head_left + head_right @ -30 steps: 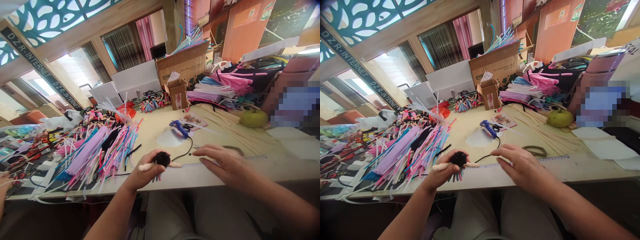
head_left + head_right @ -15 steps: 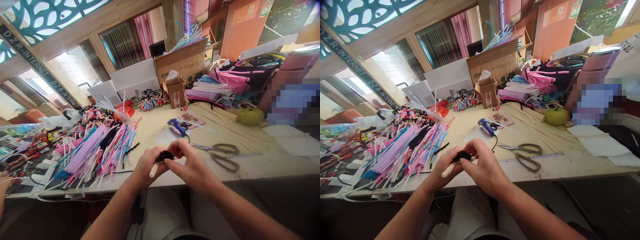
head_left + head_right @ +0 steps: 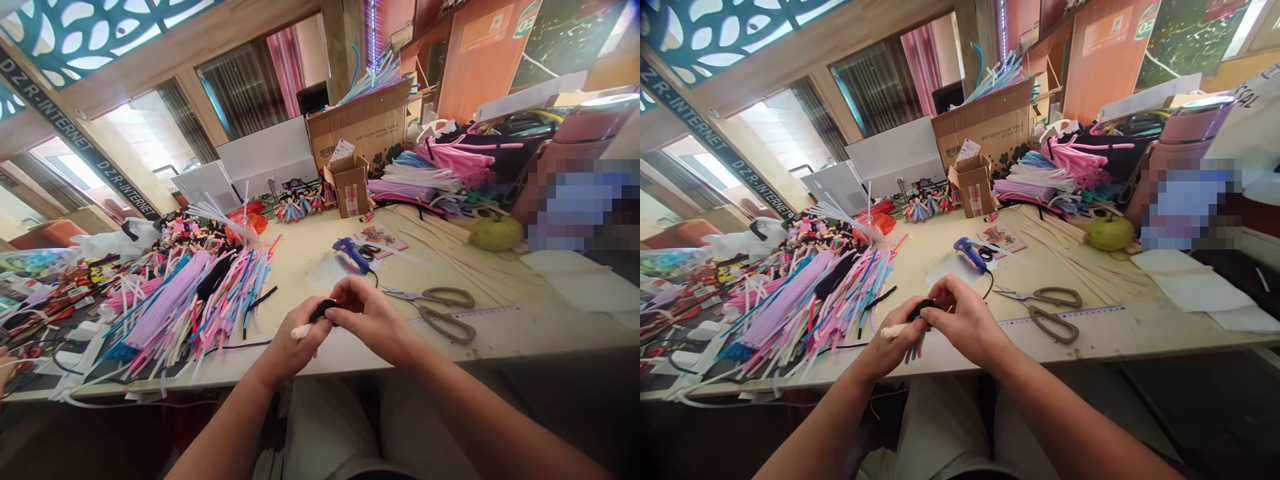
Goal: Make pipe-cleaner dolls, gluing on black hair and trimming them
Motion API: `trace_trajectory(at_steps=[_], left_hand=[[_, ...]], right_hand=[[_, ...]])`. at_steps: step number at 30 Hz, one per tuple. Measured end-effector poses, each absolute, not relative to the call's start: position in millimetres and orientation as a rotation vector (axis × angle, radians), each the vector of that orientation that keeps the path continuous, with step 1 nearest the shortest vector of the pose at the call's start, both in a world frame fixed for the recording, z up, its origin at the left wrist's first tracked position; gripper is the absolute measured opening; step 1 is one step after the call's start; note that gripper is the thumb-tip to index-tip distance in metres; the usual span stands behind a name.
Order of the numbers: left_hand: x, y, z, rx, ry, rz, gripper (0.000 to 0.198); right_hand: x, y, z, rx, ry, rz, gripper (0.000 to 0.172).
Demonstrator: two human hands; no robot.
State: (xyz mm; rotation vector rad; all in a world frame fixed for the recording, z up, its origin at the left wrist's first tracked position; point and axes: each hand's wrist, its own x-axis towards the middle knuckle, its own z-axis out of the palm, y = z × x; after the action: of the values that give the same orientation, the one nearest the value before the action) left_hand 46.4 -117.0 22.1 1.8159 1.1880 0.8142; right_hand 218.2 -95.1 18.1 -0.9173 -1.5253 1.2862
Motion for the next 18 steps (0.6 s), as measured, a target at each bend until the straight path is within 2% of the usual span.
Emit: trace_trajectory(at_steps=[4, 8, 11, 18], left_hand=[[44.8, -114.4, 19.0, 1.835, 1.151, 0.861, 0.034], [44.1, -110.9, 14.7, 1.765, 1.118, 0.886, 0.036], [46.0, -108.7, 13.4, 1.721, 1.078, 0.923, 0.037], [49.3, -109.0, 11.0, 1.633, 1.073, 0.944, 0.037]], right_hand=[[224.5, -92.7, 16.6, -0.866, -1.586, 1.202, 0.011], [231.3, -97.8, 15.6, -0.807, -1.776, 0.691, 0.018], [230.9, -101.2, 11.7, -0.744, -1.9, 0.461, 0.021], [226.7, -99.6, 5.6, -0.794, -1.989, 0.332, 0.02]])
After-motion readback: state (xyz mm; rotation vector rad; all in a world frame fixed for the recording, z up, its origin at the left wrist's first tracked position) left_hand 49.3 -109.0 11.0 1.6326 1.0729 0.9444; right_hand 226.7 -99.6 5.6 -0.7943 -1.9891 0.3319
